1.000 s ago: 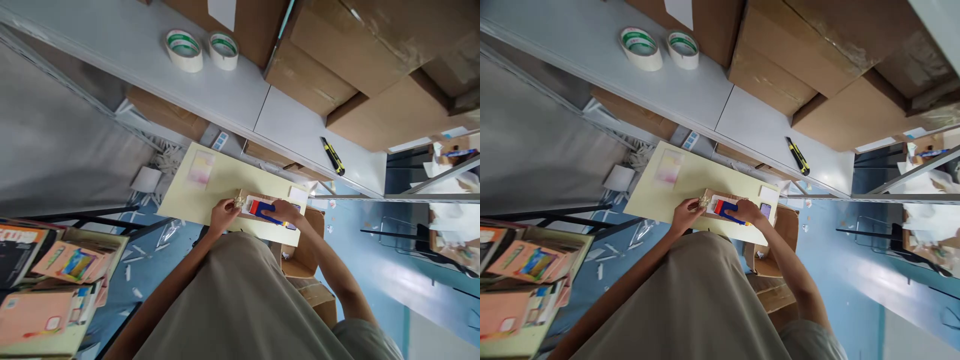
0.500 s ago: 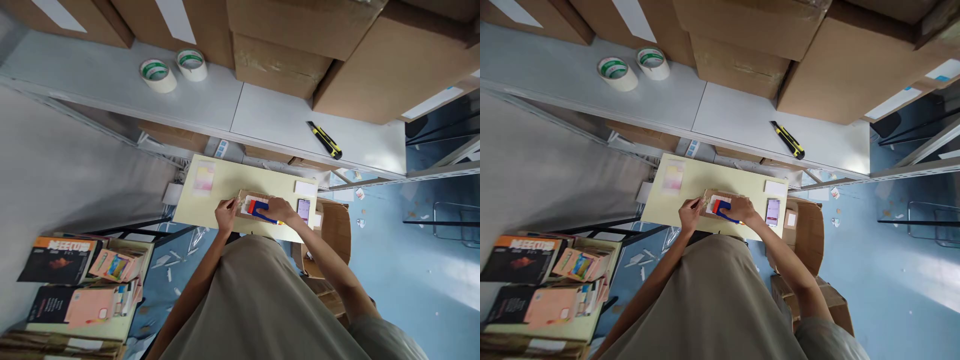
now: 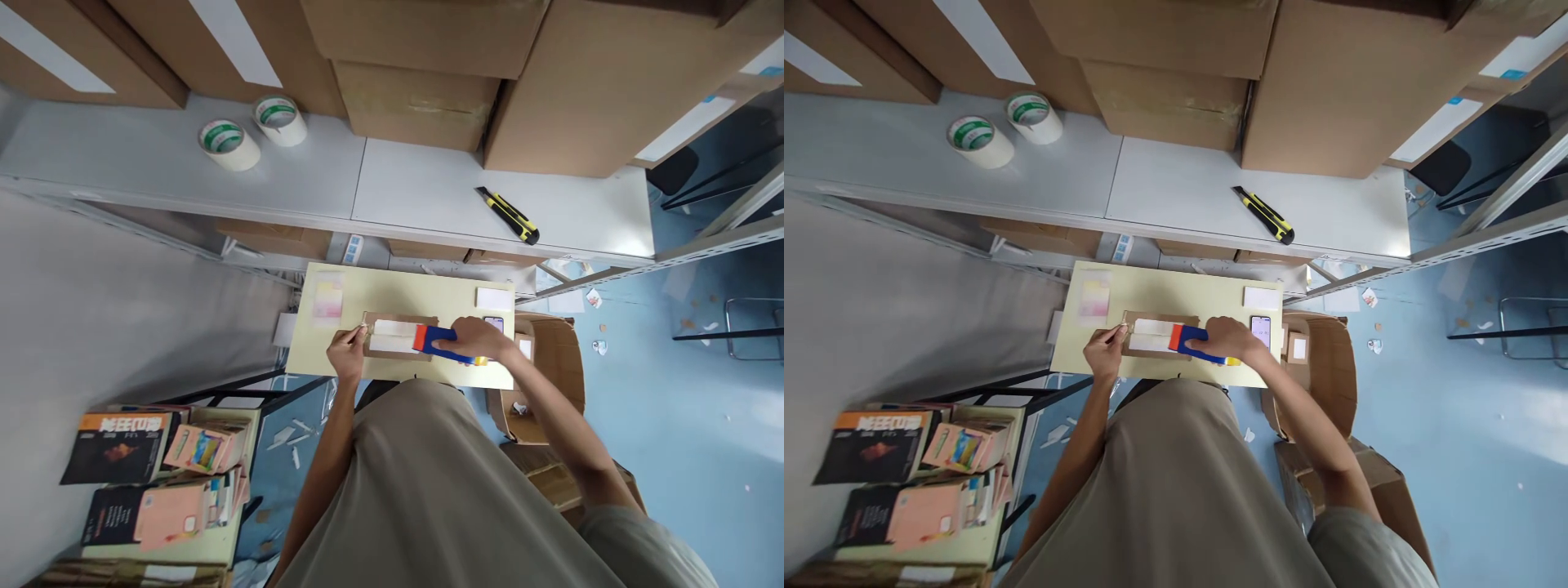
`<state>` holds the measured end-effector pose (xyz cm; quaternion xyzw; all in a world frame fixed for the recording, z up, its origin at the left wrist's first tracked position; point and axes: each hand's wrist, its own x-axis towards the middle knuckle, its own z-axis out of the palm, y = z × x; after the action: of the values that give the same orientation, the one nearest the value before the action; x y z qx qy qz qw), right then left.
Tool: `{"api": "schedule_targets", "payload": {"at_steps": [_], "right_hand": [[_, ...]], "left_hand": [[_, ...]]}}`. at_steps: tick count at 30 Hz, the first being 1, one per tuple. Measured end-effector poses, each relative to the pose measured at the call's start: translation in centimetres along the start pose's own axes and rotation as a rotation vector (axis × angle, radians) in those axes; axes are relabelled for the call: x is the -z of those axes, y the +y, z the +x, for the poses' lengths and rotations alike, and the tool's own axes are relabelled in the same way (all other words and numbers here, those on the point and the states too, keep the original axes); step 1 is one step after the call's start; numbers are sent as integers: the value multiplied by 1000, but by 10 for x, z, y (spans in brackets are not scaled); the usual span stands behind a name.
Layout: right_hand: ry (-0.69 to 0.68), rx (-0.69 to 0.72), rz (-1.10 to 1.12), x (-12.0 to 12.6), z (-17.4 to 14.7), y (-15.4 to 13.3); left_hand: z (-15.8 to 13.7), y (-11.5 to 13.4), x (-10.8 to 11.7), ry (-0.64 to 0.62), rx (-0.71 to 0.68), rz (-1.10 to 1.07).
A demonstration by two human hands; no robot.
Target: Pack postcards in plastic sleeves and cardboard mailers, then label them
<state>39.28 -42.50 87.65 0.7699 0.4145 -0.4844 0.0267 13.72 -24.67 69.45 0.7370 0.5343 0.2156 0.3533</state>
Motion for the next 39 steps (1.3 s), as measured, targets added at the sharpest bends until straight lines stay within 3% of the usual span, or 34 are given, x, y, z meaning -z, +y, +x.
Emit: {"api": "schedule_targets", "payload": {"at_steps": [6,17,23,30,39], "right_hand": [[-94,-48,95,10,-21,50],[-152,-53,127,-4,-13,75],[40,-201,-105,-18,4,65],[-37,-267,-63,-38,17,45],[11,-321,-70,-50,9,43]], "left_hand": [[10,-6,6,6,22,-25],[17,-23,9,23,1,8],[24,-19,6,12,-25,15],[22,-17,9,4,-27,48],[22,-15,11,-24,-46,33]]}}
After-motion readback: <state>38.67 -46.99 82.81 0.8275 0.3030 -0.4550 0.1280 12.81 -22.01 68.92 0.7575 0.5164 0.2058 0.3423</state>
